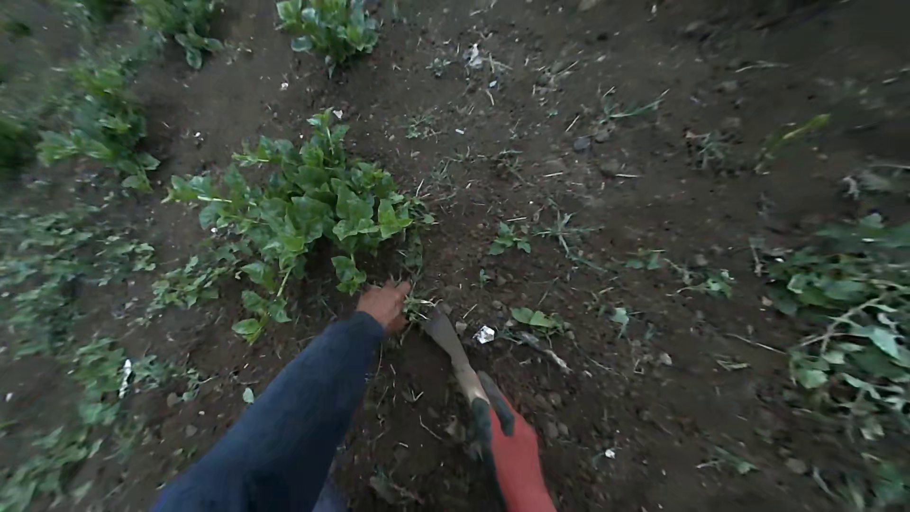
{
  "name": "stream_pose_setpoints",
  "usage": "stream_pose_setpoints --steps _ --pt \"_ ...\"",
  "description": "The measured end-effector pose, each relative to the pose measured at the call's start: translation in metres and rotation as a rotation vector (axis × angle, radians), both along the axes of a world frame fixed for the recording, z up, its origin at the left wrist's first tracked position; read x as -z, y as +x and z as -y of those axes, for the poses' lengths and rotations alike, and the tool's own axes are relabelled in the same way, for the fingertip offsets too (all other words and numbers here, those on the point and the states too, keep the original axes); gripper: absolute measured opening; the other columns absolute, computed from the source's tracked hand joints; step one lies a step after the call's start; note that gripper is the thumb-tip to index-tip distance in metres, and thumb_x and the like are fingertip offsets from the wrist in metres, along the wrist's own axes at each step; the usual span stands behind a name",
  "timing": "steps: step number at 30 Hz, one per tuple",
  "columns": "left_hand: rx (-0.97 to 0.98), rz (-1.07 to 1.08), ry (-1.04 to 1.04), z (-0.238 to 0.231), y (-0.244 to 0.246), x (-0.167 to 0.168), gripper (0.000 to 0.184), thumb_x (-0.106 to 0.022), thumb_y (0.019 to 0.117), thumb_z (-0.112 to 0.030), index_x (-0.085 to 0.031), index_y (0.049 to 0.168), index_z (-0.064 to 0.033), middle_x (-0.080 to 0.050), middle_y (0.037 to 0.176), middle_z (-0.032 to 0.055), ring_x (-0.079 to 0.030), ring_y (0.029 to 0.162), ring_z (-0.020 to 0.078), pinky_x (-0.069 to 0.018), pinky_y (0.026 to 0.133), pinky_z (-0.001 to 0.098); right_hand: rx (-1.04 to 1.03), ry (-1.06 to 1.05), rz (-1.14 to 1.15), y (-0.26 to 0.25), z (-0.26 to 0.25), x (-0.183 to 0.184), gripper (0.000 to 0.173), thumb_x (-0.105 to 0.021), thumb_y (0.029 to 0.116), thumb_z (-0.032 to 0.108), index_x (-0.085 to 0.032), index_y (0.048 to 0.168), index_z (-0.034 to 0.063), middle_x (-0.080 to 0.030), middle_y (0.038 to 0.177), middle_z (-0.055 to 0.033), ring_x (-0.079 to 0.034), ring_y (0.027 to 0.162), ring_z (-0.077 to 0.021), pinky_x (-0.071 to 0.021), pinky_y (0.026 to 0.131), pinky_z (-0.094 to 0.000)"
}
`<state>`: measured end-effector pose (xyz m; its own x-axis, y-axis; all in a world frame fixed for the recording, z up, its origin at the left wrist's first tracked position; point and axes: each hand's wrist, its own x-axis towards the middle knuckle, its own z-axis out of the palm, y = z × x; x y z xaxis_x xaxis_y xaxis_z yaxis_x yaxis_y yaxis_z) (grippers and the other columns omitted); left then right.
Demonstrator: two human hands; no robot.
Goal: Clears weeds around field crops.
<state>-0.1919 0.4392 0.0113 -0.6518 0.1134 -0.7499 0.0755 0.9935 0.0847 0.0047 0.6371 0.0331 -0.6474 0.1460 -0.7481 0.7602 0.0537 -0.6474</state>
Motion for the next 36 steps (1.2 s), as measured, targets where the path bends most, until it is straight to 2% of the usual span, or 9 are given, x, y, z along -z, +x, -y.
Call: stream_pose_setpoints --steps 6,8,10,13,16,21,26,31,36 --pt "0.061 -0.253 0.126 -0.053 -0.043 -0.009 0.054 -0.065 0.0943 -0.011 -0.053 0.146 -0.0205 -0.046 0.155 0.0168 -0.068 0.105 0.0431 -0.0565 0.084 0.0624 0.074 -0.038 -0.004 -0.047 0.035 0.007 0.045 -0.051 0.1073 0.022 -0.051 0.151 0.0165 -0.071 0.102 -0.0166 -0.067 0.070 -0.0240 -0.0586 0.065 -0.0452" --pt "0.053 -0.286 0.073 -0.055 -0.081 0.004 0.078 -0.067 0.0942 -0.009 -0.031 0.163 -0.0201 -0.011 0.173 0.0133 -0.072 0.092 0.0401 -0.0595 0.077 0.0581 0.133 0.016 -0.033 -0.023 0.022 -0.007 0.046 -0.050 0.1064 0.020 -0.050 0.153 0.0151 -0.070 0.095 -0.0158 -0.065 0.064 -0.0222 -0.0578 0.059 -0.0434" --pt "-0.075 -0.273 0.057 -0.053 -0.102 0.021 0.100 -0.073 0.0892 -0.009 -0.012 0.167 -0.0200 0.002 0.174 0.0166 -0.073 0.090 0.0416 -0.0607 0.076 0.0587 0.163 0.081 -0.058 -0.024 0.018 -0.002 0.046 -0.049 0.1069 0.021 -0.049 0.153 0.0144 -0.069 0.088 -0.0141 -0.063 0.059 -0.0205 -0.0574 0.055 -0.0416" --pt "-0.234 -0.289 0.017 -0.054 -0.111 0.032 0.110 -0.077 0.0861 -0.012 -0.002 0.167 -0.0189 -0.029 0.160 0.0307 -0.071 0.097 0.0455 -0.0589 0.080 0.0626 0.021 0.179 -0.114 -0.096 0.025 0.025 0.045 -0.050 0.1067 0.023 -0.053 0.150 0.0134 -0.072 0.110 -0.0174 -0.071 0.084 -0.0279 -0.0592 0.078 -0.0507" --pt "-0.334 -0.282 -0.020 -0.053 -0.119 0.032 0.107 -0.080 0.0799 -0.013 -0.012 0.163 -0.0150 -0.057 0.136 0.0310 -0.065 0.114 0.0481 -0.0532 0.091 0.0679 -0.142 0.209 -0.102 -0.140 0.018 0.030 0.046 -0.050 0.1069 0.025 -0.051 0.152 0.0173 -0.070 0.123 -0.0167 -0.071 0.104 -0.0304 -0.0552 0.094 -0.0520" --pt "-0.267 -0.178 -0.010 -0.057 -0.101 0.012 0.066 -0.072 0.0868 -0.018 -0.042 0.145 -0.0100 -0.069 0.117 0.0246 -0.069 0.107 0.0444 -0.0543 0.086 0.0653 -0.198 0.216 -0.050 -0.087 -0.008 0.017 0.048 -0.051 0.1061 0.025 -0.049 0.153 0.0171 -0.071 0.121 -0.0160 -0.072 0.102 -0.0292 -0.0563 0.093 -0.0514" --pt "-0.371 -0.225 0.117 -0.037 -0.097 0.021 0.070 -0.067 0.0923 -0.020 -0.036 0.155 -0.0138 -0.068 0.119 0.0265 -0.066 0.111 0.0472 -0.0512 0.090 0.0691 -0.188 0.159 -0.085 -0.126 0.016 0.030 0.045 -0.051 0.1065 0.026 -0.052 0.151 0.0171 -0.070 0.124 -0.0167 -0.069 0.109 -0.0310 -0.0534 0.098 -0.0530" --pt "-0.354 -0.197 0.356 -0.047 -0.067 0.009 0.069 -0.069 0.0894 -0.020 -0.041 0.153 -0.0151 -0.069 0.122 0.0216 -0.068 0.112 0.0394 -0.0539 0.094 0.0631 0.039 -0.053 -0.049 -0.103 0.002 0.023 0.045 -0.051 0.1079 0.028 -0.051 0.152 0.0206 -0.071 0.101 -0.0137 -0.067 0.069 -0.0225 -0.0595 0.063 -0.0423" --pt "-0.007 -0.018 0.467 -0.076 0.019 -0.026 0.063 -0.074 0.0837 -0.021 -0.056 0.144 -0.0191 -0.070 0.124 0.0169 -0.068 0.113 0.0361 -0.0546 0.093 0.0619 0.279 0.047 -0.047 0.015 -0.053 -0.023 0.051 -0.047 0.1071 0.024 -0.042 0.155 0.0094 -0.069 0.086 -0.0110 -0.064 0.057 -0.0176 -0.0579 0.051 -0.0379"
